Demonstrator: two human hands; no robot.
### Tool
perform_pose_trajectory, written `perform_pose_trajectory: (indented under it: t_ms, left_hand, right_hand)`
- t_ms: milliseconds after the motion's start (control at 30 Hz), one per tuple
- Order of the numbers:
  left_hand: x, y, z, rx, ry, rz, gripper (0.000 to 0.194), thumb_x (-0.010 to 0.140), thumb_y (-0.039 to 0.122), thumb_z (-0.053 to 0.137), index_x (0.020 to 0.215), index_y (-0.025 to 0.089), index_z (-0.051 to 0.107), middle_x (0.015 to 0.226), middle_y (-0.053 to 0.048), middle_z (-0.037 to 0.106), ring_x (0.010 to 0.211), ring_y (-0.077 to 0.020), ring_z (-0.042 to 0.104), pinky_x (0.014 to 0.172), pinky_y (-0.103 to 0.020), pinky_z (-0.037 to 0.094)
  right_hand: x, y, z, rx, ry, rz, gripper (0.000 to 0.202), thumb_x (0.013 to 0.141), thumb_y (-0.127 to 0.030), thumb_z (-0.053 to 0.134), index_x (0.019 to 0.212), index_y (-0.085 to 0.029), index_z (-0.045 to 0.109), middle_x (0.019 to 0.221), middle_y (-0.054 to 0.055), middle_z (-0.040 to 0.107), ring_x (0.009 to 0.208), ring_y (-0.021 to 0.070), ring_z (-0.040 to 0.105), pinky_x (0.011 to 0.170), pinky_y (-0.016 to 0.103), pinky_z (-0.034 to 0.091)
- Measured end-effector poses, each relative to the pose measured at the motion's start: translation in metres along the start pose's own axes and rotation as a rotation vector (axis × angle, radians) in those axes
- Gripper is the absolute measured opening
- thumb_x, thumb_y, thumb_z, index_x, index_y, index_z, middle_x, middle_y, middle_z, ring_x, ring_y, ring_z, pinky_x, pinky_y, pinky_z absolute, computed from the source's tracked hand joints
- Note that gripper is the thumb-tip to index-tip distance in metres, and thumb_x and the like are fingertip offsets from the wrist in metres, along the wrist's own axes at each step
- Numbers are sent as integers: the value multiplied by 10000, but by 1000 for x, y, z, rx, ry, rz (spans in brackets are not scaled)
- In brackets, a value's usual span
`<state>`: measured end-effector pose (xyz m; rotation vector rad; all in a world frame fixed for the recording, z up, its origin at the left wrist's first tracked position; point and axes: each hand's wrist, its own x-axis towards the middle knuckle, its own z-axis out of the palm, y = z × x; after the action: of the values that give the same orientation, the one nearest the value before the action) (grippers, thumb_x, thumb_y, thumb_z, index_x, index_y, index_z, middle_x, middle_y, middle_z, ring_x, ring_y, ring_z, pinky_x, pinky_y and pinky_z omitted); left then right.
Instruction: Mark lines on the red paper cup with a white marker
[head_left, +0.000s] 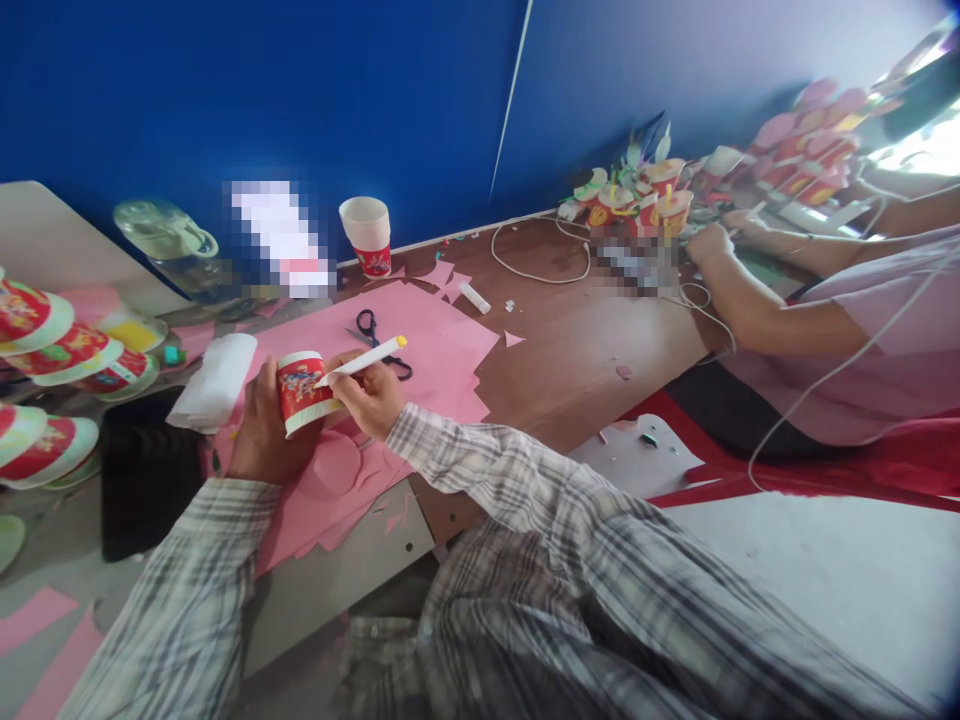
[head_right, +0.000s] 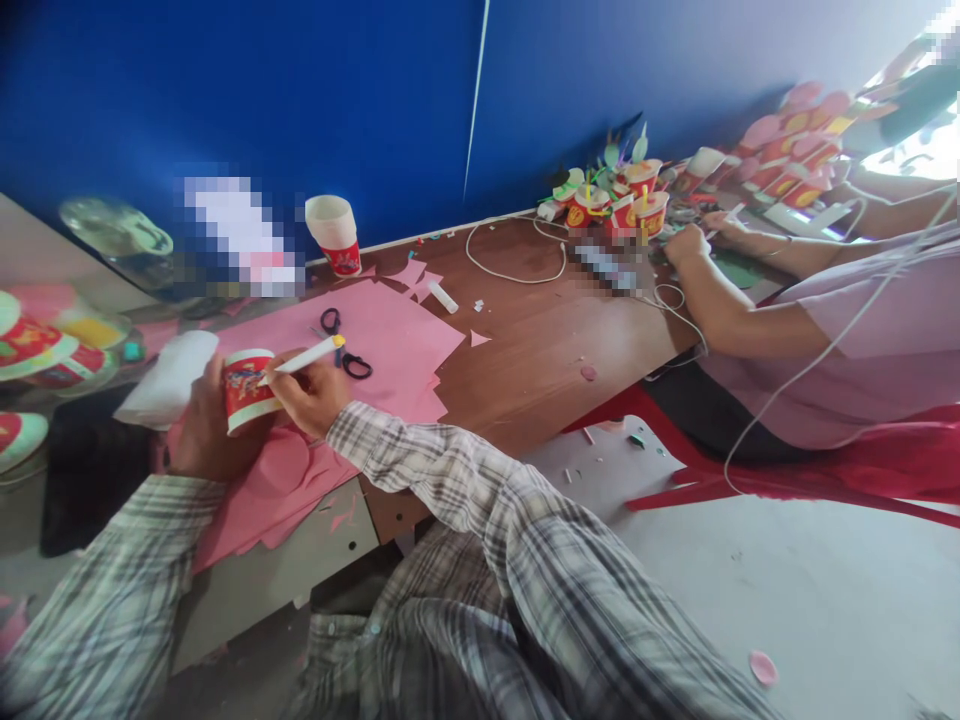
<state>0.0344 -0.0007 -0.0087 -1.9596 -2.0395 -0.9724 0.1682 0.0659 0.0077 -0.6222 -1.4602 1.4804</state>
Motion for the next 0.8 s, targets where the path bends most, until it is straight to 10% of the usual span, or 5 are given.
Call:
perform_pose_trajectory:
  t_ms: [800]
  left_hand:
    - [-2, -2, 3, 72, -13, 45, 805, 732, 407, 485, 1338, 55, 91, 1272, -254, 352, 1180, -329, 366, 947, -498, 348]
  right_hand:
    - [-2, -7, -2, 59, -25, 25, 297, 713, -359, 438, 784, -109, 582, 566, -63, 502, 546, 23, 465, 536, 210, 348]
